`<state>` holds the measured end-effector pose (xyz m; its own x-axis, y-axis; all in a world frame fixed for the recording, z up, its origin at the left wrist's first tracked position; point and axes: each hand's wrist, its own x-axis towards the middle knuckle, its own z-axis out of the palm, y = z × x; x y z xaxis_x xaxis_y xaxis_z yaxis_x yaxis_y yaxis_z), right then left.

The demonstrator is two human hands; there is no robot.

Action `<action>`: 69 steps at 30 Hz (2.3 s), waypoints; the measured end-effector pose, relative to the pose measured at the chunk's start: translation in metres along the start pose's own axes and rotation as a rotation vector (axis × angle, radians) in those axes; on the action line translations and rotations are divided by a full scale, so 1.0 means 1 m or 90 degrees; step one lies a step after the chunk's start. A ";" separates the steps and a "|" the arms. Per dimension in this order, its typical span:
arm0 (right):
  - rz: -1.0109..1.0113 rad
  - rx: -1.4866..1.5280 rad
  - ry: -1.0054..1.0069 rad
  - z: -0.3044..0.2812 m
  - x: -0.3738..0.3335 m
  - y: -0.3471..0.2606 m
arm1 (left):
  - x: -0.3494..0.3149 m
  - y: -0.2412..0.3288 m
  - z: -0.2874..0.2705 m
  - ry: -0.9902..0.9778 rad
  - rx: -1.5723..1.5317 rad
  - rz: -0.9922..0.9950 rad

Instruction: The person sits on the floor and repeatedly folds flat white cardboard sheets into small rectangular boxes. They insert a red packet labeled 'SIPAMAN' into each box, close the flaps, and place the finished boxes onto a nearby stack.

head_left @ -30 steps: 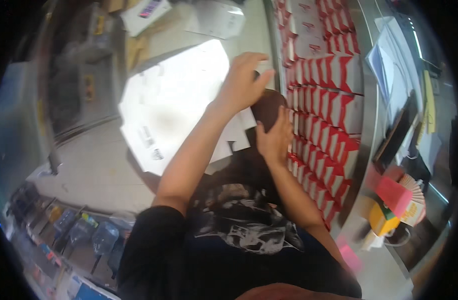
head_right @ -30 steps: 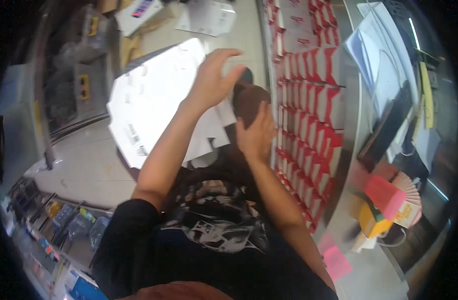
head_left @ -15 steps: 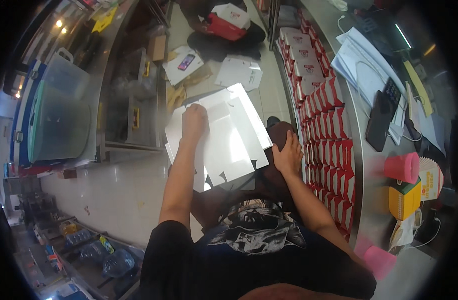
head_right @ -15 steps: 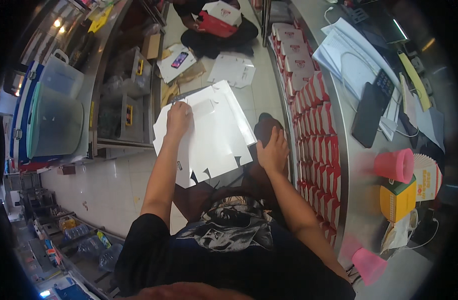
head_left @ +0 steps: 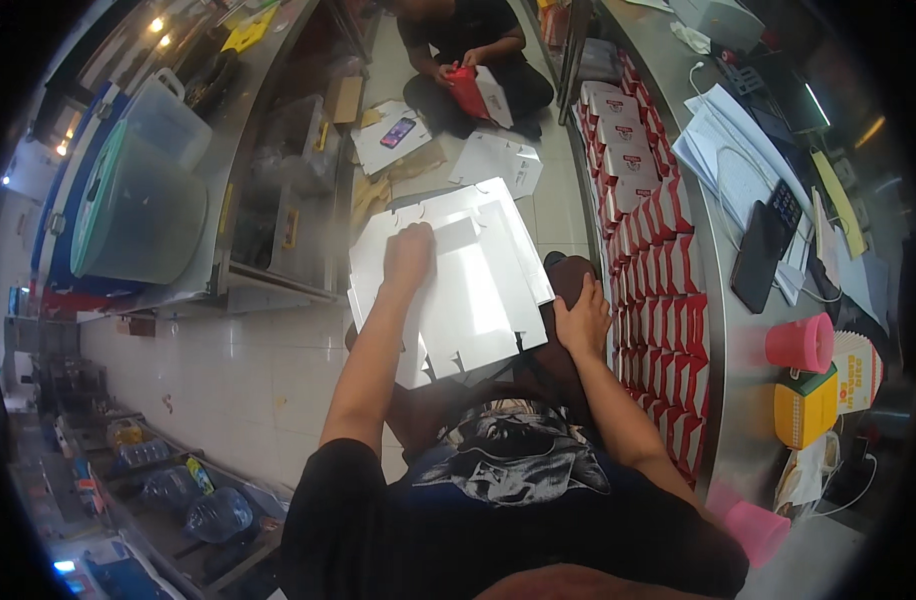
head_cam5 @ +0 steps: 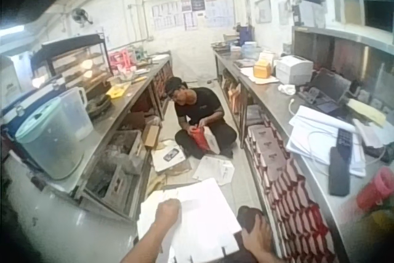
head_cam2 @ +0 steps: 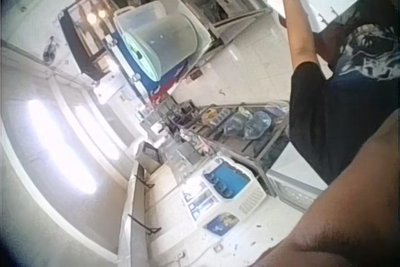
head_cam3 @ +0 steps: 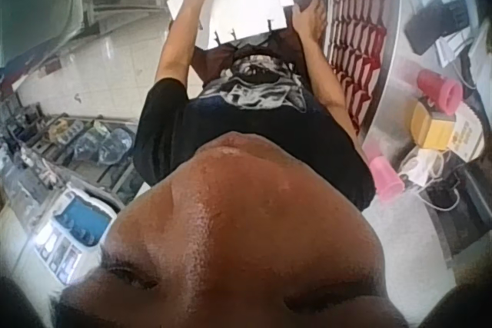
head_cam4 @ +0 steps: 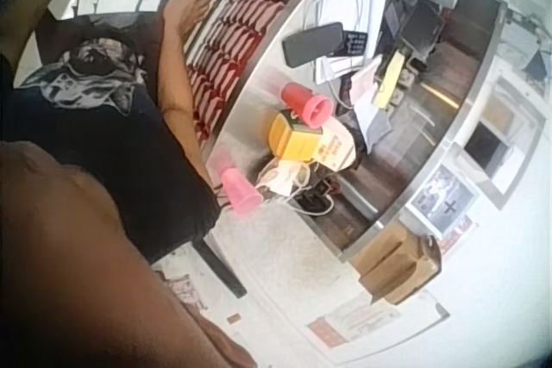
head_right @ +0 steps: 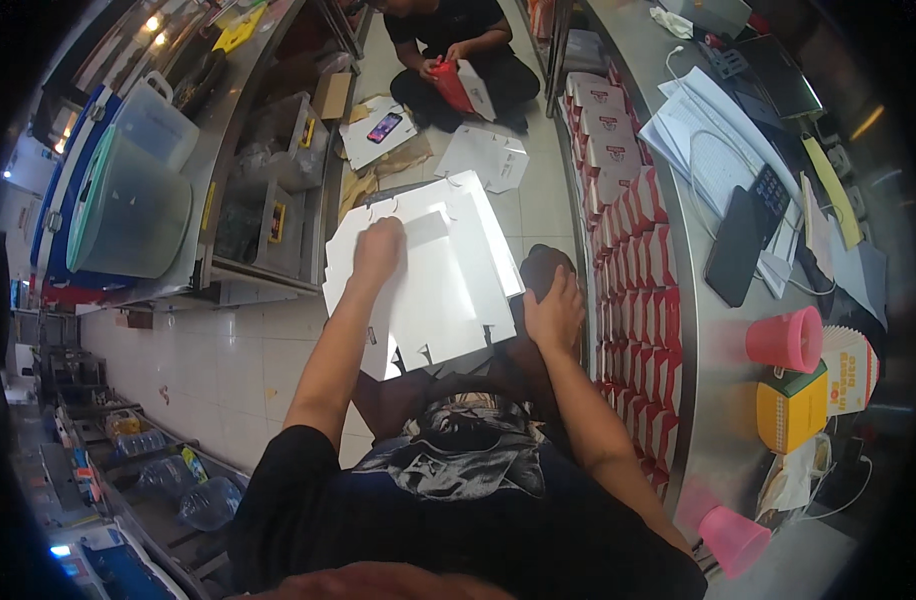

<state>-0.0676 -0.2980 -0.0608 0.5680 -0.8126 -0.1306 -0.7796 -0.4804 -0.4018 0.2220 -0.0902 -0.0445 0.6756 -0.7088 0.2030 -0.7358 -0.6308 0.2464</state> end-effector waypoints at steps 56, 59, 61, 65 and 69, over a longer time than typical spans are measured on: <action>0.015 0.005 -0.015 -0.005 0.002 0.001 | -0.092 0.116 0.009 -0.114 0.059 0.070; 0.015 0.014 -0.018 -0.005 0.002 0.002 | -0.097 0.115 0.010 -0.084 0.034 0.035; 0.009 0.021 -0.021 -0.005 0.002 0.002 | -0.082 0.103 -0.002 -0.188 -0.008 -0.011; 0.016 0.015 -0.016 -0.004 0.002 0.002 | -0.037 0.071 -0.058 -0.277 -0.116 -0.021; 0.011 0.024 -0.011 -0.002 0.001 0.000 | 0.013 0.054 -0.081 -0.225 -0.008 -0.004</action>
<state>-0.0677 -0.2999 -0.0593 0.5591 -0.8149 -0.1531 -0.7792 -0.4534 -0.4327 0.1949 -0.1081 0.0485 0.6213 -0.7713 -0.1381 -0.7292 -0.6337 0.2582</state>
